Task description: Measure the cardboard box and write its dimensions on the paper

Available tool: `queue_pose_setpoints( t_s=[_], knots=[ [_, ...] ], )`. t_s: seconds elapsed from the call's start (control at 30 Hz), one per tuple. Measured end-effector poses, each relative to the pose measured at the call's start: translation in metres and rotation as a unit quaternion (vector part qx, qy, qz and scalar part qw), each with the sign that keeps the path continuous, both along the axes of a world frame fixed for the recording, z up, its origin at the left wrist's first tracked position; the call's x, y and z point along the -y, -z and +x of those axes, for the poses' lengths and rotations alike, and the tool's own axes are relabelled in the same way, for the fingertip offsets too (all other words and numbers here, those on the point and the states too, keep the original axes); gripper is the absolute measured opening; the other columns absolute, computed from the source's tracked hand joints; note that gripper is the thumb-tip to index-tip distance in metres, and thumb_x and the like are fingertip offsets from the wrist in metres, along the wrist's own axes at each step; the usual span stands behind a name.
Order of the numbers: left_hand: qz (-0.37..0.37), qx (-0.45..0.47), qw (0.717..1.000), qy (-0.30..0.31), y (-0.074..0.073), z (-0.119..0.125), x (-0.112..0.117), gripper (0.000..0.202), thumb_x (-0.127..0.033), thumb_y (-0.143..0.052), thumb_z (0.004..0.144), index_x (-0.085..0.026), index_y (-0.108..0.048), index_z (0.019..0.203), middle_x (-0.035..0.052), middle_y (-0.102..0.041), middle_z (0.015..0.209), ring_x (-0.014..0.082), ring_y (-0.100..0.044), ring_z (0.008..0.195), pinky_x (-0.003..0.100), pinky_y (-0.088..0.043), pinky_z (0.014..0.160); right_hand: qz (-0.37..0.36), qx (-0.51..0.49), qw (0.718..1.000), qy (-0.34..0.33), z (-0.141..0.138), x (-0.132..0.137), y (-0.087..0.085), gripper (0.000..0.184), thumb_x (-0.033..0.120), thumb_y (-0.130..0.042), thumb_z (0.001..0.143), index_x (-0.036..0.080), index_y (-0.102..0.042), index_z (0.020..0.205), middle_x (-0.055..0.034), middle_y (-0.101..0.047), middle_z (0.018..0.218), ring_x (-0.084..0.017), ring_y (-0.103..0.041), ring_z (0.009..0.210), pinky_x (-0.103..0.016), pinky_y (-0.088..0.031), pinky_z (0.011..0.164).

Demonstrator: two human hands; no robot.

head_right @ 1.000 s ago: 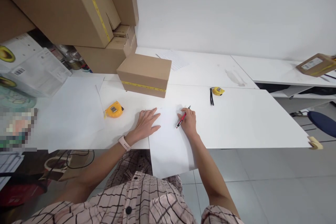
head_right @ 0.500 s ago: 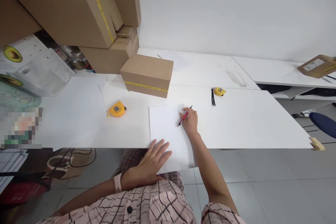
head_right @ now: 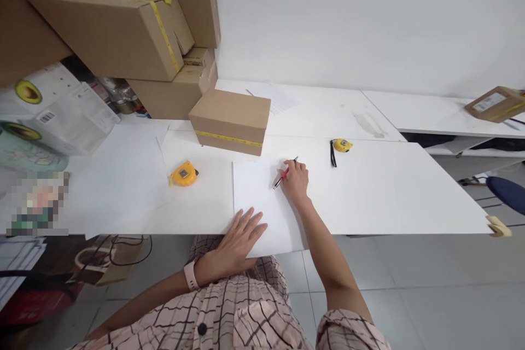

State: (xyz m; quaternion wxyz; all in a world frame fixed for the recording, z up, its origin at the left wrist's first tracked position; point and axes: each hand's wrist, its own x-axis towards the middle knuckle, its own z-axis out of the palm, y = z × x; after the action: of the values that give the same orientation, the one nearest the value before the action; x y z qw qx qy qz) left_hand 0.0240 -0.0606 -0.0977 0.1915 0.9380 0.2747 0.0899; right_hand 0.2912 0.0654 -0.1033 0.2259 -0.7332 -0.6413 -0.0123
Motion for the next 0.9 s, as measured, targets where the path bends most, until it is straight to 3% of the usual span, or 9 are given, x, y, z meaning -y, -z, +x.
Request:
queue_pose_setpoints(
  t_s=[0.13, 0.27, 0.37, 0.43, 0.57, 0.63, 0.77, 0.83, 0.9],
  knots=[
    [-0.031, -0.016, 0.999, -0.013, -0.006, -0.001, -0.006, 0.079, -0.045, -0.067, 0.087, -0.013, -0.038, 0.152, 0.0194, -0.025, 0.166, 0.039, -0.002, 0.157, 0.06, -0.001, 0.126, -0.046, 0.08, 0.994, -0.057, -0.013, -0.002, -0.01, 0.04, 0.018, -0.041, 0.095, 0.02, -0.06, 0.13, -0.0142, -0.068, 0.12, -0.033, -0.051, 0.112, -0.043, -0.037, 0.089],
    [-0.055, 0.006, 0.998, -0.017, -0.022, -0.009, -0.019, 0.085, -0.06, -0.07, 0.082, -0.017, -0.043, 0.15, 0.0186, -0.029, 0.165, 0.0401, -0.013, 0.155, 0.061, -0.012, 0.124, -0.062, 0.121, 0.988, -0.079, -0.019, -0.003, -0.013, 0.059, 0.006, -0.039, 0.089, 0.021, -0.051, 0.145, -0.0114, -0.069, 0.125, -0.03, -0.055, 0.108, -0.042, -0.036, 0.092],
    [-0.002, 0.095, 0.987, -0.131, -0.037, -0.034, -0.046, 0.058, -0.049, -0.063, 0.092, -0.022, -0.05, 0.142, 0.0138, -0.044, 0.158, 0.0337, -0.031, 0.151, 0.057, -0.02, 0.124, -0.045, 0.122, 0.99, -0.058, -0.019, -0.003, -0.02, 0.056, 0.008, -0.04, 0.09, 0.019, -0.053, 0.143, -0.0135, -0.071, 0.12, -0.031, -0.056, 0.107, -0.042, -0.037, 0.091],
    [0.062, 0.153, 0.951, -0.263, -0.043, -0.059, -0.071, 0.04, -0.036, -0.056, 0.097, -0.022, -0.054, 0.134, 0.0128, -0.053, 0.149, 0.0306, -0.04, 0.145, 0.055, -0.027, 0.121, -0.023, 0.116, 0.992, -0.054, -0.019, -0.004, -0.028, 0.05, 0.013, -0.041, 0.092, 0.018, -0.056, 0.139, -0.0146, -0.071, 0.119, -0.031, -0.056, 0.108, -0.043, -0.038, 0.091],
    [0.087, 0.111, 0.885, -0.444, -0.043, -0.103, -0.118, 0.054, -0.03, -0.069, 0.085, -0.018, -0.05, 0.134, 0.0181, -0.051, 0.145, 0.0369, -0.043, 0.137, 0.055, -0.036, 0.113, 0.015, 0.089, 0.994, -0.065, -0.022, -0.008, -0.044, 0.044, 0.02, -0.04, 0.096, 0.018, -0.058, 0.136, -0.0141, -0.07, 0.123, -0.032, -0.056, 0.109, -0.044, -0.04, 0.092],
    [0.05, 0.057, 0.875, -0.478, -0.04, -0.113, -0.133, 0.062, -0.029, -0.071, 0.081, -0.018, -0.047, 0.138, 0.0186, -0.053, 0.142, 0.0391, -0.044, 0.134, 0.056, -0.04, 0.108, 0.026, 0.072, 0.995, -0.069, -0.024, -0.011, -0.049, 0.043, 0.022, -0.04, 0.097, 0.018, -0.058, 0.136, -0.014, -0.069, 0.124, -0.032, -0.056, 0.108, -0.044, -0.041, 0.091],
    [-0.002, 0.005, 0.871, -0.492, -0.034, -0.118, -0.148, 0.059, -0.029, -0.068, 0.083, -0.019, -0.048, 0.138, 0.0166, -0.06, 0.13, 0.0387, -0.05, 0.127, 0.053, -0.044, 0.102, 0.034, 0.044, 0.996, -0.074, -0.025, -0.015, -0.05, 0.042, 0.024, -0.041, 0.097, 0.019, -0.058, 0.135, -0.0141, -0.069, 0.123, -0.032, -0.056, 0.11, -0.045, -0.044, 0.09],
    [-0.022, 0.034, 0.862, -0.506, -0.032, -0.12, -0.154, 0.058, -0.029, -0.07, 0.08, -0.018, -0.052, 0.134, 0.0158, -0.061, 0.125, 0.037, -0.053, 0.123, 0.05, -0.044, 0.102, 0.032, 0.026, 0.996, -0.076, -0.024, -0.015, -0.047, 0.041, 0.025, -0.041, 0.097, 0.019, -0.059, 0.134, -0.0138, -0.069, 0.122, -0.033, -0.056, 0.11, -0.046, -0.045, 0.092],
    [-0.072, 0.135, 0.839, -0.522, -0.032, -0.125, -0.161, 0.058, -0.033, -0.074, 0.076, -0.018, -0.056, 0.129, 0.0134, -0.064, 0.121, 0.0327, -0.059, 0.117, 0.046, -0.046, 0.1, 0.03, -0.003, 0.997, -0.075, -0.021, -0.014, -0.045, 0.041, 0.027, -0.04, 0.097, 0.019, -0.06, 0.132, -0.014, -0.069, 0.123, -0.033, -0.056, 0.112, -0.048, -0.045, 0.094]
  ],
)
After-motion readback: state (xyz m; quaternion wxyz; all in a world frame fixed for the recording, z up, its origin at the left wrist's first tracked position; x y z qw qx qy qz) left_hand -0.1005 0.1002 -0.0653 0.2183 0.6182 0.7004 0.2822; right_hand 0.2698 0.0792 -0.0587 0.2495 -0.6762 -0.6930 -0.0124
